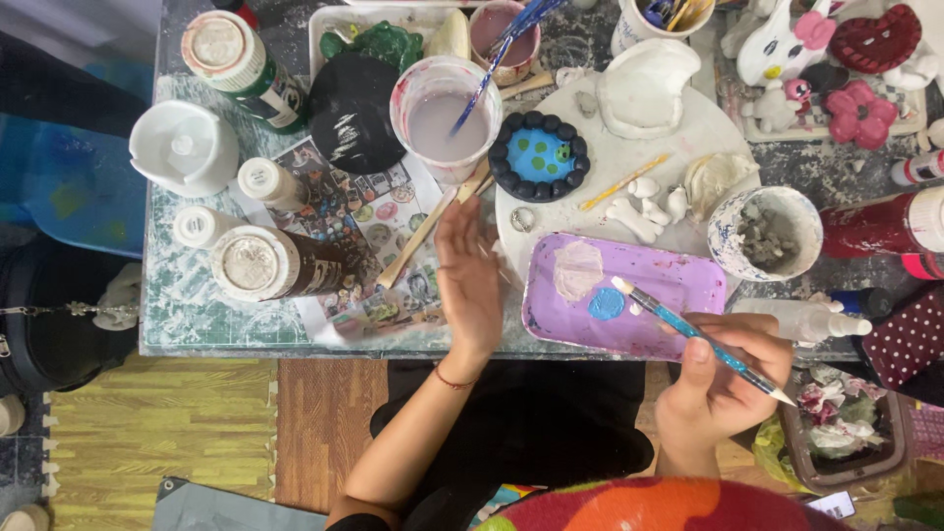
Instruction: The person paints a small white ceramic figurine using a paintbrush and white paint from a purple palette. They repeatedly dip the brush in water, wipe it on a tissue, and apply paint to the figurine's surface.
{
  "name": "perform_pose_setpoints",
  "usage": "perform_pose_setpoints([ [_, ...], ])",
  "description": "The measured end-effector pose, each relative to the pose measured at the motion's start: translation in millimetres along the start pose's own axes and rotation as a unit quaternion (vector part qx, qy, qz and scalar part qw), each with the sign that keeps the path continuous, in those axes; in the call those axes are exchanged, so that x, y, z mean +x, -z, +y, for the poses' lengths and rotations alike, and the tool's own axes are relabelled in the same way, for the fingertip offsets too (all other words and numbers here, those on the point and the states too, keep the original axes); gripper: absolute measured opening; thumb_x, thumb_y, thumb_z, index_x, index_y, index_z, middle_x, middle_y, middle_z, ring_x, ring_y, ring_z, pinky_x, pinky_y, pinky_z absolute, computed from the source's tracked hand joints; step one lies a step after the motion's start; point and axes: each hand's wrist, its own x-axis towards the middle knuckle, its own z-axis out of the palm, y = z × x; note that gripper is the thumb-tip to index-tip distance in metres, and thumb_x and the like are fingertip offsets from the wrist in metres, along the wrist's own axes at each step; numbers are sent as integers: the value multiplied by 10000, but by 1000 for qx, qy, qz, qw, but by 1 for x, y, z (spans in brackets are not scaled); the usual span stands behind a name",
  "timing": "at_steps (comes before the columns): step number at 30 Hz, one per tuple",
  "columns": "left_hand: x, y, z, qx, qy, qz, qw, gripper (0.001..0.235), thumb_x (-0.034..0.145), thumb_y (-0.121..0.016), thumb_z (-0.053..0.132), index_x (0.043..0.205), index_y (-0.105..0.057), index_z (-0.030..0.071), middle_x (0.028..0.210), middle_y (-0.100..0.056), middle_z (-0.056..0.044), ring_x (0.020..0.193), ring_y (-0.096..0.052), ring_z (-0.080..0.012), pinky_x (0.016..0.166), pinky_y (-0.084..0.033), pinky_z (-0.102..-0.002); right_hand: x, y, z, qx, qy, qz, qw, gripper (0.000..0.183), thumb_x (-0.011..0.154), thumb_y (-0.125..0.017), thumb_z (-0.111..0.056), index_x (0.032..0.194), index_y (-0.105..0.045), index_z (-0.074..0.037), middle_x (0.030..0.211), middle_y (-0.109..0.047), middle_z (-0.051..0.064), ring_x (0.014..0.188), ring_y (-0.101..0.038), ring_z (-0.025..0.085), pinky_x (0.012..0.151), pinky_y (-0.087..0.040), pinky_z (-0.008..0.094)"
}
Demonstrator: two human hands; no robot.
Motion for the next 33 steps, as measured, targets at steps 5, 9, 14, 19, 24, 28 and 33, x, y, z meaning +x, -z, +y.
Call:
perform_pose_setpoints([
  [5, 0, -14, -10, -22, -68, -26, 997, 670, 1089, -315, 463, 1609, -284, 42, 1664, -346, -153, 1615, -233, -296, 1360, -96, -428, -1, 1, 0, -26, -1, -20, 999, 261, 1128, -722, -145, 1114, -505, -1, 1018, -624, 128, 875, -599, 158, 823, -498, 246],
  [9, 2, -14, 9, 127, -96, 7, 987, 637, 1063, -333, 363, 1589, -319, 4, 1664, -353, -188, 1623, -228, -323, 1368, -108, -451, 11, 0, 4, 51, -48, -19, 997, 222, 1033, -717, -103, 1133, -546, -2, 963, -635, 102, 782, -661, 138, 702, -583, 261],
  [14, -7, -32, 47, 207, -149, -10, 967, 554, 1028, -388, 127, 1570, -385, 13, 1603, -448, -182, 1570, -360, -297, 1358, -208, -424, 37, -8, -8, 95, -56, -33, 993, 175, 1079, -667, -79, 1203, -599, 24, 1034, -670, 96, 875, -658, 145, 818, -555, 269],
  [19, -8, -63, 111, 442, -248, -160, 847, 420, 913, -712, -10, 1312, -659, 107, 1338, -599, -109, 1291, -558, -237, 1154, -449, -368, 87, -12, -50, -172, 9, -210, 962, 96, 1106, -579, -70, 1144, -594, 17, 1053, -668, 101, 949, -645, 223, 864, -515, 349],
  [24, 8, -87, 140, 418, -155, -312, 839, 461, 850, -860, 90, 1285, -713, 59, 1254, -639, -75, 1201, -628, -207, 1049, -512, -342, 117, -49, -80, -279, 165, -386, 864, 201, 877, -718, -113, 972, -565, -25, 924, -614, 133, 883, -614, 342, 786, -475, 448],
  [28, 14, -85, 123, 325, -44, -260, 908, 325, 867, -844, 34, 1175, -738, 21, 1170, -659, -72, 971, -662, -148, 864, -575, -282, 125, -60, -97, -274, 214, -409, 844, 235, 843, -717, -117, 972, -545, -23, 928, -621, 117, 908, -606, 341, 819, -450, 461],
  [33, 20, -67, 101, 183, -17, -257, 949, 209, 954, -762, -68, 1156, -716, -46, 1213, -620, -92, 1083, -657, -170, 970, -585, -310, 131, -68, -98, -299, 230, -439, 815, 268, 835, -746, -201, 958, -561, -50, 908, -640, 86, 891, -621, 291, 813, -452, 435],
])
